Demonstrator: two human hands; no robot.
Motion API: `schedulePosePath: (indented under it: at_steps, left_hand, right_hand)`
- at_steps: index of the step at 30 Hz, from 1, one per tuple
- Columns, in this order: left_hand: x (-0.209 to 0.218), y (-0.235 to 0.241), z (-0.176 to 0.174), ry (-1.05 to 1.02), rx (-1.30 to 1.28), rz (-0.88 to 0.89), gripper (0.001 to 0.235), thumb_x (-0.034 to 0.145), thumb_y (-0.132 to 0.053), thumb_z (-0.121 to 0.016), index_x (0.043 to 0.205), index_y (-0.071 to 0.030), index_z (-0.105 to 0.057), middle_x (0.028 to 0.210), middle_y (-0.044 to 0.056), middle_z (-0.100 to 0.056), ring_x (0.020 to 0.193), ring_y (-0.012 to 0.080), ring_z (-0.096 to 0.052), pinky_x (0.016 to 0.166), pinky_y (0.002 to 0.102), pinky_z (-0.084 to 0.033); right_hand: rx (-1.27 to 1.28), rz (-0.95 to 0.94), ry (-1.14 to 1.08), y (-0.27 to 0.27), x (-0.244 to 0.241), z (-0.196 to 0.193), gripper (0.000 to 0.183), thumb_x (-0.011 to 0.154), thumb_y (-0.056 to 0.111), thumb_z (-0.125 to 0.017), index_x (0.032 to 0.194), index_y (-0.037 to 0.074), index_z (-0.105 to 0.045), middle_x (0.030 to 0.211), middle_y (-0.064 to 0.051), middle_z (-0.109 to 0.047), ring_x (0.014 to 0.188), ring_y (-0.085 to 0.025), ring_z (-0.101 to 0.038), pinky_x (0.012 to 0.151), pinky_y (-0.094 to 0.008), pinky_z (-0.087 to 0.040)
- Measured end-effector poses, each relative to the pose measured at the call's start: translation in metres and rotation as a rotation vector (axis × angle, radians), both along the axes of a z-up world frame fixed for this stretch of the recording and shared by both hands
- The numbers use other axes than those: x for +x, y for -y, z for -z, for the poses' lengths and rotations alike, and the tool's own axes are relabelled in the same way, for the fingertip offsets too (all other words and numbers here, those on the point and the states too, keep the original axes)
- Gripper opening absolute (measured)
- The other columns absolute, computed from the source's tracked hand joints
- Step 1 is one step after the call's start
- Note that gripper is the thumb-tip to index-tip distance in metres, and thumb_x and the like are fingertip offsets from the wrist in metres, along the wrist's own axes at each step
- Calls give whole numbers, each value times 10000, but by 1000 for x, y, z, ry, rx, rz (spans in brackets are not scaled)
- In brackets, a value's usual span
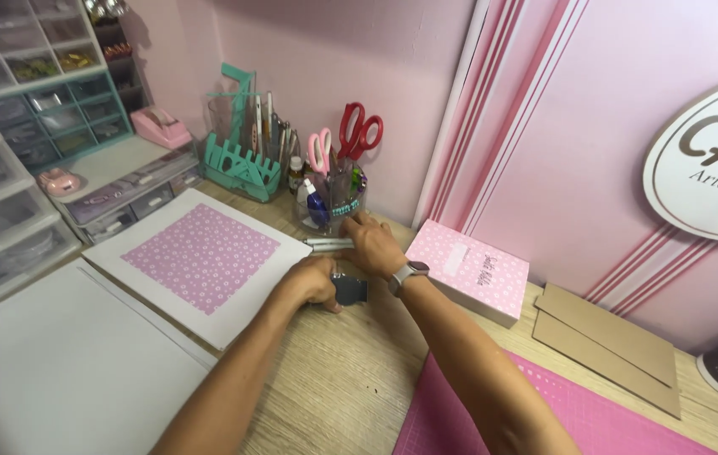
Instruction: Wrapping a small book with a decorative paper cover and smoothing it with a scraper tool.
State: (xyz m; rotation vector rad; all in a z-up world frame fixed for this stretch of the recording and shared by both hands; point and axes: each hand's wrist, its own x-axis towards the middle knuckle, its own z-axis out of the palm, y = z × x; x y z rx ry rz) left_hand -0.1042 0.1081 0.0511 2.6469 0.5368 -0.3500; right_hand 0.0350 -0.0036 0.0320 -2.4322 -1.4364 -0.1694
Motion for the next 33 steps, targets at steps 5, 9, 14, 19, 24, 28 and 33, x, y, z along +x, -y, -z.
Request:
schedulePosePath:
  at_steps: [5, 9, 14, 19, 24, 28, 33]
  left_hand:
    - [-11, -15, 13, 106, -315, -50, 781, 549, -172, -1018, 1239, -66, -668, 1225, 211, -698, 1246, 374, -642, 997, 453, -542]
    - [-53, -11, -30, 217, -581, -85, 697, 579, -25, -949, 1205, 34, -650, 1016, 198, -666, 999, 362, -650, 798, 397, -539]
    - [-74, -28, -61, 543, -1028, -347, 658, 652, 78, -883, 1263, 20, -648, 1011, 136, -660, 861, 263, -681, 678, 290, -609]
    - [-61, 1, -37, 744, -962, -463, 834, 609, 39, -950, 1352, -16, -575, 1082, 196, -661, 994, 333, -705, 769, 412, -648]
    - [-32, 36, -6, 535, -438, -382, 983, 413, -350, -1061, 1291, -421, -625, 988, -33, -741, 1025, 137, -735, 840, 299, -614]
    - [-56, 44, -22, 633, -320, -180, 1104, 479, -314, -1019, 1461, -229, -524, 1141, 81, -723, 1037, 246, -717, 925, 408, -592]
    - [-105, 28, -30, 736, -149, -61, 390, 840, -204, -830, 1195, -66, -743, 1034, 211, -771, 1026, 419, -732, 913, 539, -581]
  right_hand:
    - [-74, 34, 438, -17, 10, 41, 614, 875, 678, -659, 1060, 94, -618, 979, -151, -669, 1025, -336, -728, 902, -434, -581]
    - [-313, -15, -156, 7, -15, -10, 512, 907, 501, -681, 1214, 95, -629, 1121, -209, -722, 1150, -384, -689, 998, -517, -547]
    - [-366, 312, -278, 18, -24, 4, 607, 925, 566, -538, 1399, 188, -560, 1183, -204, -706, 1140, -336, -705, 884, -470, -597]
    - [717, 153, -1473, 65, -120, -39, 363, 998, 343, -588, 1263, 97, -568, 784, -20, -443, 643, -166, -480, 449, -249, -341]
    - [919, 150, -1558, 74, -137, -10, 527, 1039, 551, -526, 1224, 59, -503, 1118, -155, -719, 1014, -230, -710, 555, -245, -458]
    - [1007, 232, -1547, 75, -134, 1, 330, 982, 228, -719, 1169, 37, -524, 859, -61, -708, 734, -152, -680, 434, -204, -371]
    - [1062, 325, -1555, 92, -141, -13, 272, 955, 139, -742, 1102, 5, -556, 781, -50, -633, 668, -155, -692, 421, -180, -384]
